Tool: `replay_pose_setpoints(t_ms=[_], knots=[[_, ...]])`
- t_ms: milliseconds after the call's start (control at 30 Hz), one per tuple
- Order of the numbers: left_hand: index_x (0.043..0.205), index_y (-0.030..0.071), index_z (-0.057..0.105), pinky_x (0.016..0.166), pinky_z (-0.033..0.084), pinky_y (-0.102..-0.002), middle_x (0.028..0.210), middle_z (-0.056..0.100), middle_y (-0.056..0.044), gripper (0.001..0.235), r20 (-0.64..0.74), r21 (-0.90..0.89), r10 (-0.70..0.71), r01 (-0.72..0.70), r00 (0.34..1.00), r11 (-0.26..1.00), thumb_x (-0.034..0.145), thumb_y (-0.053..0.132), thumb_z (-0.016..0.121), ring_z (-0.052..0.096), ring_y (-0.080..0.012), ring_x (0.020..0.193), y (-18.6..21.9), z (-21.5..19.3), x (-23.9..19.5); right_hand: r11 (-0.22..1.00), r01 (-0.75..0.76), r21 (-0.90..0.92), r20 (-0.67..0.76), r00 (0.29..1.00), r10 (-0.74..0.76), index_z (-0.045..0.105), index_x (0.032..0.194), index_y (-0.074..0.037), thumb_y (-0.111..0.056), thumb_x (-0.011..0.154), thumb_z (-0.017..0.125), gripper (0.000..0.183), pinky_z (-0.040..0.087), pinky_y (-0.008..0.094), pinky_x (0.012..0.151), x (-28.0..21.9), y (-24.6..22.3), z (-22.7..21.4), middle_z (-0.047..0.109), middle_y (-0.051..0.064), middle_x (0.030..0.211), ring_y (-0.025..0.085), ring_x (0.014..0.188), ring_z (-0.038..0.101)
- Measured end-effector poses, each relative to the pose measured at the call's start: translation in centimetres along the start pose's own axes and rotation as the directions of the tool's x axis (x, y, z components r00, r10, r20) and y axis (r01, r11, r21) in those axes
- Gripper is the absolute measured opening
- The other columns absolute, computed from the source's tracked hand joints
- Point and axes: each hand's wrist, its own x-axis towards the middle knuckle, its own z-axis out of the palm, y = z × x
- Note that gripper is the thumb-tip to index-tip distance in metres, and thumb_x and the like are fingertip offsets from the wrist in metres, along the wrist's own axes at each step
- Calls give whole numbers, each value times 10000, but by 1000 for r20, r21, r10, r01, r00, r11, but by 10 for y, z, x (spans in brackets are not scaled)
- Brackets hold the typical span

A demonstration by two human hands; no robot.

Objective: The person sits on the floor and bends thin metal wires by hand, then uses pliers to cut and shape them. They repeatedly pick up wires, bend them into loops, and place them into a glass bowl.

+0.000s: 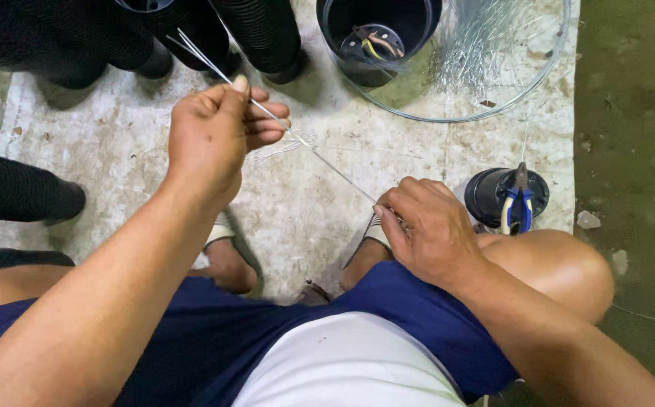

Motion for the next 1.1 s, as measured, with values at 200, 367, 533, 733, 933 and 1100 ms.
replay_pose_setpoints(t_ms=[200,367,533,733,933,1100], knots=[[1118,-41,663,740,657,-304,976,779,-163,371,198,97,135,-156,971,983,1076,307,544,772,-182,806,33,20,23,976,-187,110,-24,981,191,715,962,-33,-73,920,719,58,535,362,699,-1,10,-3,683,122,891,282,811,692],[1231,-16,636,802,673,-290,1059,778,-114,487,315,184,64,-126,947,975,1034,423,559,799,-159,927,43,22,50,861,-467,203,-89,867,491,743,1023,-16,-103,954,705,118,585,238,622,-10,36,2,727,65,915,120,760,700],[1292,10,616,768,636,-291,1067,764,-102,484,385,138,17,-75,923,988,1012,404,583,775,-179,904,37,22,67,735,-609,299,-219,706,674,742,1072,21,-109,1035,671,152,521,229,703,-9,80,1,709,33,877,75,780,645],[1406,-7,559,778,584,-258,1040,744,-89,487,495,127,79,-163,865,978,1018,279,626,732,-133,908,34,12,67,739,-599,308,-381,634,673,733,1047,46,-123,1086,666,186,530,245,674,30,149,-12,691,43,827,80,728,645],[1389,8,588,733,568,-250,979,758,-78,469,485,273,85,-243,871,931,986,234,667,700,-109,837,44,-4,64,780,-556,286,-477,623,619,734,1017,52,-122,1081,679,193,566,248,625,79,255,-4,690,41,801,78,670,652],[1360,43,599,626,577,-271,997,790,-70,479,455,434,40,-260,890,863,936,244,692,735,-124,743,48,-18,66,714,-694,96,-462,604,649,693,1140,92,-263,1011,736,380,567,346,715,72,369,45,717,132,892,224,798,699]])
